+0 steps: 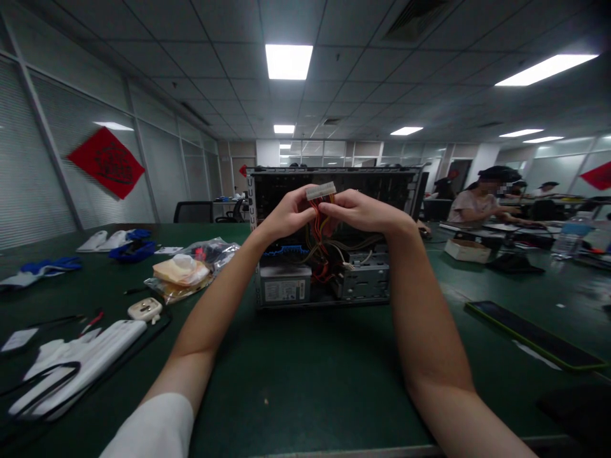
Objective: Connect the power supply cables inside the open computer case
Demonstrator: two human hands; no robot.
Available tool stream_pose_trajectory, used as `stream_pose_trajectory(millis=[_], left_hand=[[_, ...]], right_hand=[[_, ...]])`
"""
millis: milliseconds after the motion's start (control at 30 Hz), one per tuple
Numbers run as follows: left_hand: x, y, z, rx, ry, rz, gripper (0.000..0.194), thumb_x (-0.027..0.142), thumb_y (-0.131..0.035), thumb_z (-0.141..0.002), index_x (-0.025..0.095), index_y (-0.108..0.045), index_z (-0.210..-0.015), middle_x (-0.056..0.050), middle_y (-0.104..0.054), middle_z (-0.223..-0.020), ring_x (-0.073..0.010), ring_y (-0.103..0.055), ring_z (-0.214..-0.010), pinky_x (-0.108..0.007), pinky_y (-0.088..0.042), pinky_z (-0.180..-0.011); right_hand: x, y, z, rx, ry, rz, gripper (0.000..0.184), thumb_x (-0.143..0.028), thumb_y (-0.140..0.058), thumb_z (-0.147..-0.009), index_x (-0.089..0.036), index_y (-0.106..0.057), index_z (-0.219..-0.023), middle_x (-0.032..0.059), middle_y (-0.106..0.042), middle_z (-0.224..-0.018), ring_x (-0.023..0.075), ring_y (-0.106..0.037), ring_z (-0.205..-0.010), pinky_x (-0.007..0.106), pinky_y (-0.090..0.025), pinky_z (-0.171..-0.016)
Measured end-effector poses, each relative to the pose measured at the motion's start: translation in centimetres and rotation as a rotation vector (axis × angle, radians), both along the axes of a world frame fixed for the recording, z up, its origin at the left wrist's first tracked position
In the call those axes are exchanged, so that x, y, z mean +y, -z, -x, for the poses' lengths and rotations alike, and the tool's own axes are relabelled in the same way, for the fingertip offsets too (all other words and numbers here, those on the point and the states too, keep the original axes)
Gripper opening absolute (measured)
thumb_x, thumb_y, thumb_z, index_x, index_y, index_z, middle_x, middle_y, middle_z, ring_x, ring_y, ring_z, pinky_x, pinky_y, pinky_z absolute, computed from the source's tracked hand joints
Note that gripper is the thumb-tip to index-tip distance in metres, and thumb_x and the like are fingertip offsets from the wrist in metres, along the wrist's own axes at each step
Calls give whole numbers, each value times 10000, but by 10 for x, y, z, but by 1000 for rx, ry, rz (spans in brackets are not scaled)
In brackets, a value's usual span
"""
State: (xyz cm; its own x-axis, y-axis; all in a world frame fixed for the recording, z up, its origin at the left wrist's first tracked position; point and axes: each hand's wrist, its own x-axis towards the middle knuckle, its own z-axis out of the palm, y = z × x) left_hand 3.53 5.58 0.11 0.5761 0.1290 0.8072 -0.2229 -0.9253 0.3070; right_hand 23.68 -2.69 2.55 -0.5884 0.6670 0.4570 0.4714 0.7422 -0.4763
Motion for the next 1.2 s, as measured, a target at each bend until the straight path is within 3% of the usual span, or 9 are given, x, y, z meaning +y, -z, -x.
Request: stream_pose_trajectory(millis=[267, 467, 600, 700, 800, 933, 1000, 1067, 1200], left_hand=[[-3, -1, 0, -111, -170, -188, 468, 459, -751, -904, 133, -657, -1228, -128, -675, -1201, -227, -650, -1122, -362, -529, -1026], [-2, -4, 3, -4, -51, -105, 607, 545, -751, -913, 114, -624, -1321, -176, -707, -1302, -241, -691, -1189, -362, -537, -1068], [-17, -10, 7, 40, -70, -164, 514, 368, -751, -891, 111, -640, -1321, -162, -735, -1280, -250, -709, -1162, -362, -553, -1034], [-33, -15, 14, 52, -230, -224, 450, 196, -701, -796, 117, -675, -1238, -107, -763, -1153, -216, -717, -1013, -317, -569, -906], [-49, -21, 24, 130, -428, -305, 496, 152, -637, -761, 123, -665, -1256, -100, -763, -1127, -213, -710, -964, -318, -565, -864], [-77, -29, 43, 358, -572, -385, 685, 256, -677, -850, 129, -531, -1506, -187, -629, -1493, -312, -625, -1338, -412, -516, -1104], [-97, -35, 59, 390, -556, -377, 772, 310, -705, -873, 161, -458, -1590, -168, -531, -1613, -316, -558, -1438, -417, -484, -1168], [-120, -41, 78, 385, -559, -356, 750, 349, -681, -917, 188, -445, -1611, -139, -532, -1618, -290, -594, -1399, -384, -517, -1124], [-161, -48, 118, 339, -739, -334, 585, 393, -611, -1003, 186, -546, -1546, -99, -662, -1470, -240, -651, -1299, -322, -552, -1024]], right_hand=[[6, 2, 15, -14, 55, -212, 496, -626, -487, -1052, -165, -643, -956, 45, -655, -846, 162, -549, -736, 280, -472, -669], [8, 4, 22, -60, 86, -256, 446, -573, -486, -1053, -154, -637, -1047, 69, -648, -958, 192, -550, -828, 319, -477, -757], [6, 2, 12, -93, 30, -142, 451, -600, -535, -1021, -161, -641, -1019, 56, -648, -936, 196, -567, -835, 321, -500, -761], [6, 4, 4, -38, -67, 43, 436, -589, -652, -954, -165, -655, -1056, 49, -680, -974, 200, -619, -881, 324, -530, -802], [13, 9, 0, 4, -178, 207, 420, -571, -710, -917, -170, -662, -1036, 46, -711, -968, 185, -647, -862, 315, -543, -796], [27, 17, 6, -51, -250, 303, 451, -613, -684, -931, -171, -623, -870, -3, -624, -755, 129, -545, -674, 263, -465, -638], [31, 20, 13, -63, -174, 305, 421, -587, -660, -954, -182, -596, -863, -34, -563, -705, 113, -489, -615, 248, -417, -585], [33, 21, 24, -127, -41, 272, 360, -527, -619, -992, -182, -606, -890, -42, -546, -693, 112, -471, -586, 245, -385, -557], [36, 26, 58, -374, 277, 2, 307, -382, -585, -1024, -125, -731, -938, 56, -710, -821, 154, -596, -691, 259, -401, -601]])
